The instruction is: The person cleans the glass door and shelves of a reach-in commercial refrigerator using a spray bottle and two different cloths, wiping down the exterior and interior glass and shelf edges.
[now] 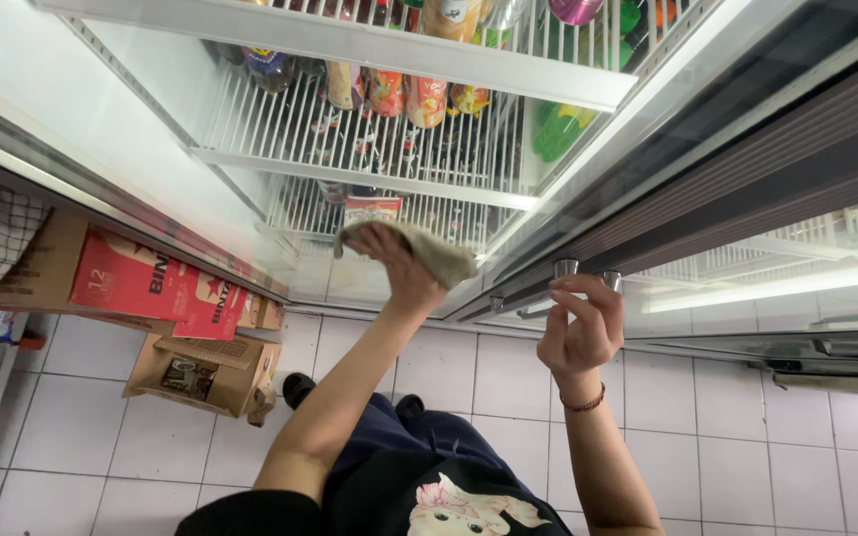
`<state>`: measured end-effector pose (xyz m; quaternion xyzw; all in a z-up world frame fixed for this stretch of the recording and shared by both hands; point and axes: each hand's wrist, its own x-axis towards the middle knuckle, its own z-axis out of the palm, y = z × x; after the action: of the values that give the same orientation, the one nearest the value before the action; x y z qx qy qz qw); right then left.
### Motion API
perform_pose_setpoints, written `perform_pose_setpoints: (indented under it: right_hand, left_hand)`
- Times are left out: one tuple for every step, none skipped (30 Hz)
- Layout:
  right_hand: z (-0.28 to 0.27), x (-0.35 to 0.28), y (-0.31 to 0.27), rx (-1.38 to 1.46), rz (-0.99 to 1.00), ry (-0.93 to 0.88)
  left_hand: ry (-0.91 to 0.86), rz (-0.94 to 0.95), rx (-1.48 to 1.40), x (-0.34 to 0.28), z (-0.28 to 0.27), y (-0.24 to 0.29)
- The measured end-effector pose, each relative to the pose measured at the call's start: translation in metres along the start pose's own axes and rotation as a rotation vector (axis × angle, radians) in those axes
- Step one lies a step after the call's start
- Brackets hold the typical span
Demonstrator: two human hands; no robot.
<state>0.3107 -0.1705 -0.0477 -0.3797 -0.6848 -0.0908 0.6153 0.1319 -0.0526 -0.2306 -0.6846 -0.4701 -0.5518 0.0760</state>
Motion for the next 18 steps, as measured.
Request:
perform_pose_setpoints:
  right_hand:
    - [-0.006,-0.001,-0.001,-0.012,0.013,0.006]
    - [-0.012,-0.003,-0.002,-0.023,0.026,0.013]
    - [-0.016,-0.004,-0.003,-0.037,0.040,0.024]
    - [-0.018,-0.004,-0.004,-0.064,0.046,0.042]
    - [-0.022,-0.006,-0.007,-0.093,0.061,0.055]
    - [-0.025,-0.009,-0.010,-0.121,0.076,0.068]
    - [-0.027,-0.010,-0.013,-0.142,0.092,0.063]
    - [-0.029,-0.013,-0.017,-0.162,0.108,0.058]
    - [-0.029,-0.012,-0.017,-0.180,0.117,0.056]
    - [-0.028,-0.012,-0.016,-0.180,0.119,0.057]
    - [-0.027,-0.014,-0.017,-0.180,0.127,0.055]
    - [-0.026,-0.015,-0.017,-0.180,0.136,0.054]
    - [-0.026,-0.016,-0.018,-0.187,0.137,0.042]
    - [-0.026,-0.017,-0.019,-0.194,0.138,0.030]
    - [-0.024,-0.017,-0.017,-0.199,0.133,0.024]
    - [-0.022,-0.018,-0.017,-0.176,0.139,0.017]
    - [-0.020,-0.018,-0.017,-0.158,0.148,0.013]
    - [-0.018,-0.019,-0.017,-0.139,0.157,0.009]
  left_hand:
    - [0.049,0.021,0.048,0.032,-0.002,0.025]
    - [0.098,0.040,0.096,0.066,-0.005,0.053]
    - [0.151,-0.036,0.104,0.100,-0.008,0.085]
    - [0.238,0.014,0.167,0.136,-0.012,0.111]
    - [0.251,0.000,0.112,0.162,-0.019,0.140]
    - [0.291,-0.019,0.063,0.189,-0.019,0.170]
    - [0.342,-0.037,0.014,0.210,-0.019,0.194]
    - [0.305,-0.027,0.059,0.219,-0.023,0.211]
    - [0.275,-0.013,0.103,0.224,-0.022,0.222]
    - [0.246,0.001,0.146,0.222,-0.019,0.226]
    - [0.235,0.098,0.109,0.211,-0.016,0.223]
    - [0.223,0.194,0.071,0.195,-0.011,0.214]
    - [0.186,0.268,0.134,0.175,-0.006,0.201]
    - [0.148,0.342,0.197,0.151,0.000,0.188]
    - [0.126,0.338,0.147,0.122,0.004,0.172]
    - [-0.158,0.444,0.020,0.091,0.003,0.145]
    - [-0.100,0.327,0.029,0.058,0.002,0.125]
    - [-0.121,0.260,-0.058,0.033,0.008,0.099]
